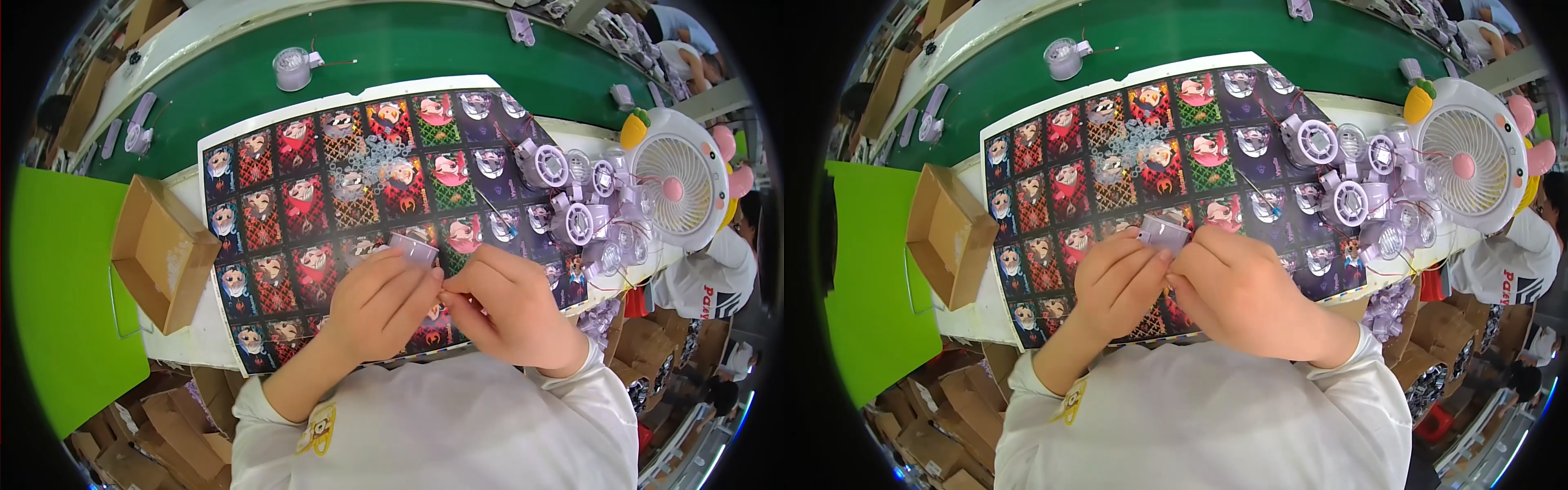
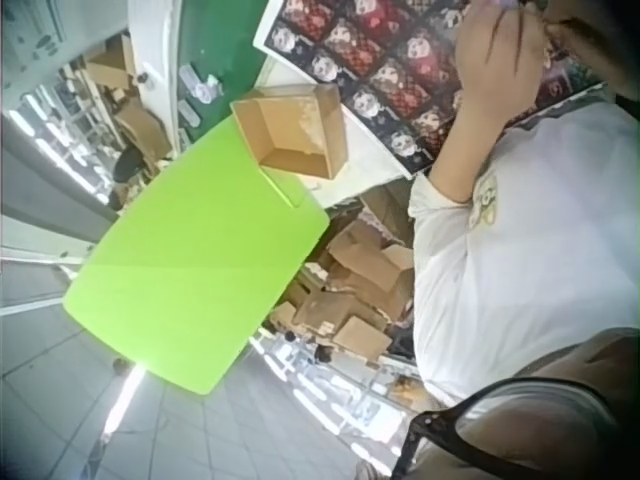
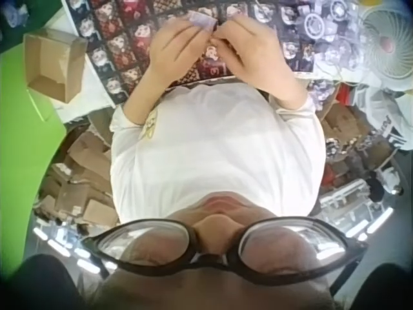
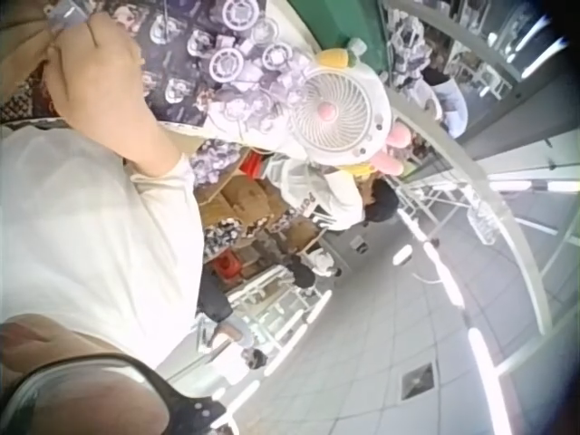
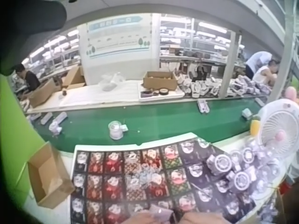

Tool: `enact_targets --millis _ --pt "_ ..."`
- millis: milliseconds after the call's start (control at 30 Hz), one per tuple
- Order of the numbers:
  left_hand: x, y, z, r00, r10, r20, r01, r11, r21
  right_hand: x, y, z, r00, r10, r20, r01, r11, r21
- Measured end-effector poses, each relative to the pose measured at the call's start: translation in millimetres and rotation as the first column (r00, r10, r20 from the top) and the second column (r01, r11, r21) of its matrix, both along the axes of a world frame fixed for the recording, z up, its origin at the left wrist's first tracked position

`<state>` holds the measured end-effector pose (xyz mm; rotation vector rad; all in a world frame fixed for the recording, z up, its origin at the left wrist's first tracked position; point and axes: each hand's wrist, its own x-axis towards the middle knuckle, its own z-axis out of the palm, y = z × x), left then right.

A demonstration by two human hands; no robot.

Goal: The person assembles mini fans by applying decorative stickers to the plastic housing of the motor unit using a pick tool.

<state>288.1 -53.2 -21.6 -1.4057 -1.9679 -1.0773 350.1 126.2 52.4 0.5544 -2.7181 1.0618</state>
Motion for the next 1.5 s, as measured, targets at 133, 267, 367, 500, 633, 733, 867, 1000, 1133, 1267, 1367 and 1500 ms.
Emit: enact_targets --millis 133,267,367,500,633,733,867,1000,1133,1267,1367,1500 --pt "10.4 -1.3 -7.4 0.991 0.115 0.063 -0.119 0.991 0.062 -3.9 -7.3 -6.5 0.999 -0.014 0.044 0.016 0.998 -0.058" --pt "11.8 -7.6 -16.2 0.994 0.108 0.012 -0.108 0.992 0.064 -6.8 -5.4 -8.8 1.000 0.013 0.024 -0.009 0.989 -0.149" --pt "14.1 -6.6 -25.0 0.894 0.448 0.033 -0.444 0.893 -0.074 -9.4 -2.6 -7.8 0.997 -0.078 0.008 0.078 0.970 -0.228" --pt "23.1 -9.1 -36.0 0.885 0.297 0.359 -0.281 0.955 -0.098 -22.1 13.1 -41.8 0.990 0.116 0.082 -0.052 0.835 -0.547" --pt "15.7 -2.0 -30.1 0.845 0.293 0.448 -0.300 0.952 -0.057 -23.9 7.6 -85.3 0.996 -0.080 0.033 0.086 0.960 -0.267" --pt "9.4 -2.7 -29.8 0.689 0.260 0.676 -0.270 0.958 -0.094 -7.2 -9.2 -78.2 0.959 -0.140 0.248 0.230 0.895 -0.382" --pt "14.6 3.0 -37.5 0.439 0.037 0.898 -0.186 0.981 0.050 -2.0 -3.9 -69.8 0.961 -0.107 0.256 0.175 0.950 -0.258" --pt "17.8 11.9 -40.8 0.538 0.032 0.843 -0.153 0.986 0.060 -4.6 -10.5 -70.4 0.967 -0.207 0.149 0.239 0.939 -0.246" --pt "12.0 14.1 -50.6 0.774 0.056 0.631 -0.128 0.989 0.070 -11.1 -9.8 -72.5 0.988 -0.139 -0.065 0.128 0.981 -0.148" --pt "10.8 13.8 -44.5 0.777 0.056 0.627 -0.105 0.994 0.041 -13.8 -5.1 -70.9 0.992 -0.077 -0.102 0.070 0.995 -0.066" --pt "9.9 15.1 -44.8 0.776 0.045 0.629 -0.101 0.993 0.054 -16.0 -2.6 -68.6 0.993 -0.046 -0.105 0.043 0.998 -0.035" --pt "7.7 15.8 -46.2 0.779 0.012 0.627 -0.086 0.992 0.088 -17.5 0.7 -66.2 0.996 -0.018 -0.089 0.016 1.000 -0.013"
